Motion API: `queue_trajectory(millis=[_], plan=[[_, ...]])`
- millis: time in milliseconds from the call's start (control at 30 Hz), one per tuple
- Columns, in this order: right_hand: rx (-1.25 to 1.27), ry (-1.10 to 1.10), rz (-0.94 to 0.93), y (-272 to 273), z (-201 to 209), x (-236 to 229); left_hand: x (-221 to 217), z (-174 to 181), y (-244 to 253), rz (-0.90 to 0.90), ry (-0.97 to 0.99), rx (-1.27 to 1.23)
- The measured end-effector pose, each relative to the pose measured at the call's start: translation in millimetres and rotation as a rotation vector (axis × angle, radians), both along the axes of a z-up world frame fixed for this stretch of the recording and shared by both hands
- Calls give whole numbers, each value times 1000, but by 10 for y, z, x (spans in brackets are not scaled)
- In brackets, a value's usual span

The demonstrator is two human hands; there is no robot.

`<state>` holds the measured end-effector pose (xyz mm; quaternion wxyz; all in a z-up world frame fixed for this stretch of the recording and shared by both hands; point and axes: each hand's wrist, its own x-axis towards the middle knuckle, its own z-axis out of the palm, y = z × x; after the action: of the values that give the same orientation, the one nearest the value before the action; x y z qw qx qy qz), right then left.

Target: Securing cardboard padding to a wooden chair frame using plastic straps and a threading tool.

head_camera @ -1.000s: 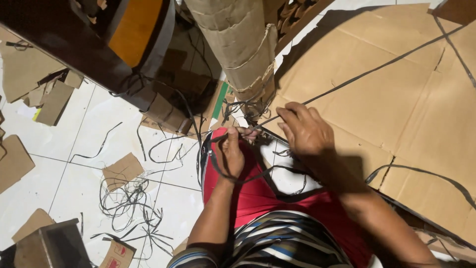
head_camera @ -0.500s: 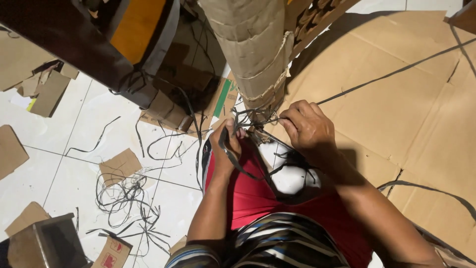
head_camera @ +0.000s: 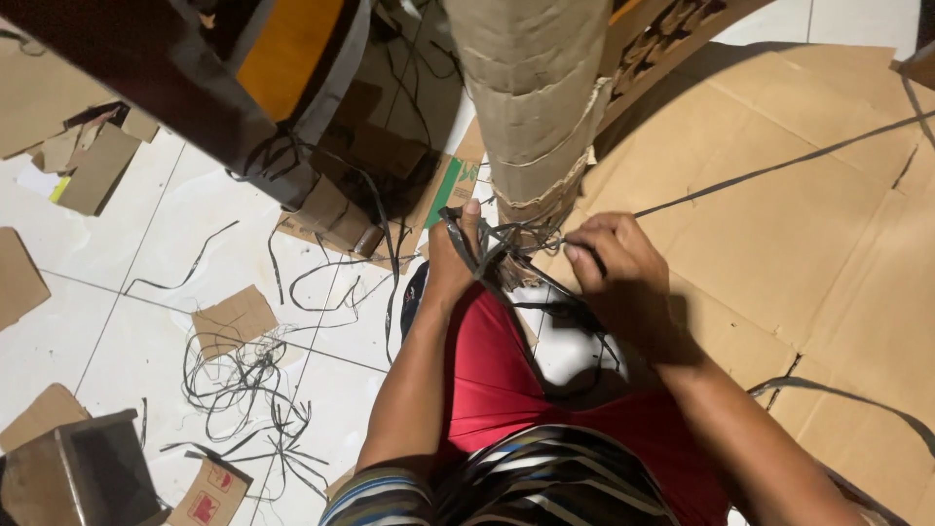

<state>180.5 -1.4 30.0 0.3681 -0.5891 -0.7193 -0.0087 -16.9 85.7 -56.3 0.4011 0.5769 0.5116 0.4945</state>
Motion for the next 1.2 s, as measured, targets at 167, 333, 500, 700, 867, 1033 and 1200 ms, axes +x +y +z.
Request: queue_trajectory(millis=[167, 333, 500, 700, 867, 1033, 1200], plan=[[-633, 535, 173, -275, -98, -446, -73, 230, 4, -69, 2, -72], [-783, 46, 278, -211, 286, -931, -112, 471, -80, -75, -63, -155], [-569, 63, 491, -1, 174, -1356, -16, 25, -14, -58, -188, -364], [-151, 322, 372, 983, 257, -1697, 6, -314, 52, -36, -565, -547], [-294, 593, 93, 1479, -118, -1682, 39, -666, 96, -31, -1018, -757], [-418, 1079, 146, 1432, 33, -1678, 87, -1009, 137, -134, -1177, -705], [-694, 861, 299, 895, 292, -1638, -104, -411, 75, -244, -1289, -602]])
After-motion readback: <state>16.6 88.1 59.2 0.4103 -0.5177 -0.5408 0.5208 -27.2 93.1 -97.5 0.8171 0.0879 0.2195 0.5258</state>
